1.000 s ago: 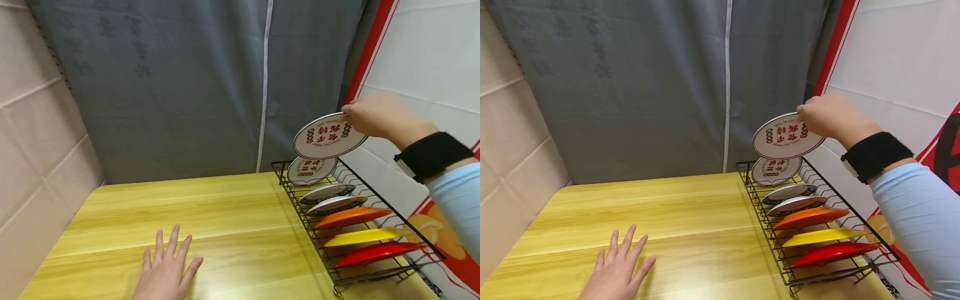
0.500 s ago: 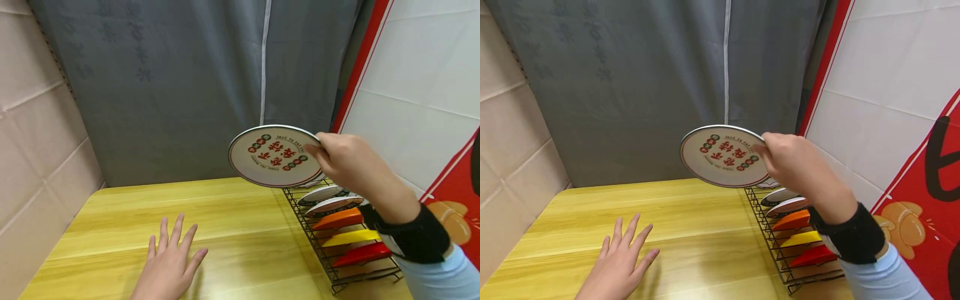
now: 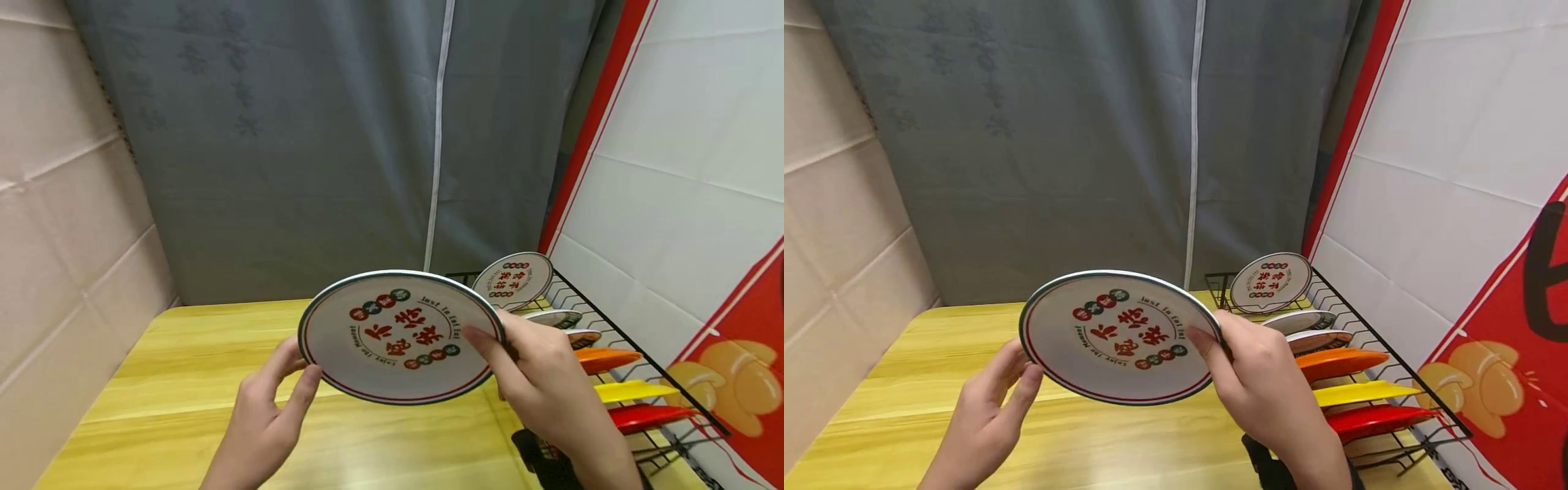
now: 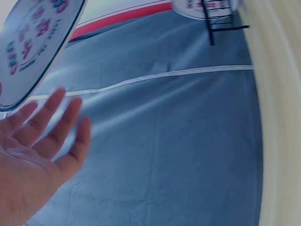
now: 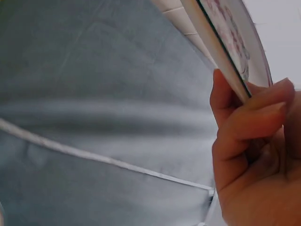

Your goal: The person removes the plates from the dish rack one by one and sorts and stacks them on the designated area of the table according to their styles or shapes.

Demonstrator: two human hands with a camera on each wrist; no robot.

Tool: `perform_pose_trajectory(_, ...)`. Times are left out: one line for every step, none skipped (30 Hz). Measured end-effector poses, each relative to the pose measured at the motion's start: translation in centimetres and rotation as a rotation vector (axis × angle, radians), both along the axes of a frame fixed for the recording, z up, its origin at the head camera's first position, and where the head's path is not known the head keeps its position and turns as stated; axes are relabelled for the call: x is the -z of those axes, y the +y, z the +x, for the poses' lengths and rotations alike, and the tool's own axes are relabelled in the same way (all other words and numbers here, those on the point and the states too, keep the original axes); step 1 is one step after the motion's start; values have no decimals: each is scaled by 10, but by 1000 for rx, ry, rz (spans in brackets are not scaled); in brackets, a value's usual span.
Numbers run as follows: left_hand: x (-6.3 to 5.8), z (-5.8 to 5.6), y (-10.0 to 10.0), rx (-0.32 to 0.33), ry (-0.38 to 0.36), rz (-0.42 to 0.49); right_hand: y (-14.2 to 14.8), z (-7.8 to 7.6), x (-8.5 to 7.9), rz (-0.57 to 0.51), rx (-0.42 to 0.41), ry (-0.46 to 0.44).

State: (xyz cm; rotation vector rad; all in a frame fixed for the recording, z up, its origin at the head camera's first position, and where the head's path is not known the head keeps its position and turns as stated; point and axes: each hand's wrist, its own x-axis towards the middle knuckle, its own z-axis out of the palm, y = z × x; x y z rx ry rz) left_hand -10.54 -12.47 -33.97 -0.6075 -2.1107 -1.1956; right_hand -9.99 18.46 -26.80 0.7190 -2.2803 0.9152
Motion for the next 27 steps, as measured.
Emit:
perform_pose_trajectory(-2, 0, -1, 25, 11, 41, -2, -2, 4, -42, -13, -55)
perform_pose_trajectory(-3, -1, -3, 48, 11, 81, -5, -4, 9, -83, -25, -103)
perform_pose_trajectory(-4, -1, -4, 74, 2, 118, -8, -6, 13, -128, -42, -151)
perform_pose_trajectory(-5, -2, -4, 92, -16, 147, -10, -9, 17, -171, -56, -196)
perform_pose_trajectory(-6, -2, -5, 112, -46, 168, -13, -12, 21, -209, -69, -237)
perform_pose_trajectory(-6, -4, -5, 129, -75, 187, -16, -15, 25, -246, -79, -278)
perform_pose_trajectory(-7, -5, -4, 135, -99, 201, -19, -19, 28, -273, -85, -306)
perform_pose_trajectory(-7, -7, -4, 137, -122, 215, -21, -22, 31, -298, -92, -332)
perform_pose_trajectory(-7, -10, -3, 136, -139, 226, -24, -25, 34, -324, -97, -362)
perform_pose_trajectory(-8, -13, -3, 131, -149, 233, -26, -29, 36, -351, -98, -394)
perform_pose_trajectory(-9, -15, -2, 124, -151, 242, -28, -32, 38, -375, -100, -425)
perform_pose_trajectory(-9, -18, -2, 110, -143, 249, -30, -35, 39, -395, -101, -453)
perform_pose_trajectory(-10, -22, -1, 97, -126, 253, -31, -38, 41, -413, -99, -482)
perform_pose_trajectory(-11, -25, 0, 84, -110, 253, -32, -41, 42, -428, -99, -510)
perform_pose_trajectory(-11, -28, 1, 69, -91, 247, -32, -45, 44, -444, -96, -540)
perform_pose_trajectory(-12, -30, 1, 54, -71, 237, -32, -48, 46, -456, -97, -566)
perform_pose_trajectory(-12, -33, 2, 39, -52, 225, -33, -51, 48, -460, -99, -588)
perform_pose_trajectory(-12, -34, 2, 27, -38, 211, -33, -54, 50, -457, -100, -607)
perform_pose_trajectory(-12, -36, 1, 13, -25, 196, -32, -57, 52, -453, -104, -622)
perform_pose_trajectory(-12, -38, 1, -2, -13, 182, -32, -60, 54, -449, -114, -627)
perform_pose_trajectory(-11, -39, 1, -17, -2, 168, -32, -62, 56, -444, -124, -627)
perform_pose_trajectory(-11, -40, 1, -28, 12, 157, -32, -64, 57, -432, -134, -615)
perform_pose_trajectory(-10, -41, 0, -35, 25, 148, -32, -65, 58, -415, -140, -593)
perform_pose_trajectory(-10, -42, 0, -38, 37, 141, -32, -66, 59, -401, -141, -571)
perform_pose_trajectory(-9, -44, -1, -35, 56, 135, -31, -67, 60, -389, -141, -542)
perform_pose_trajectory(-8, -46, -1, -31, 72, 129, -32, -68, 60, -375, -135, -510)
perform_pose_trajectory(-8, -48, -1, -22, 86, 122, -32, -69, 60, -354, -119, -472)
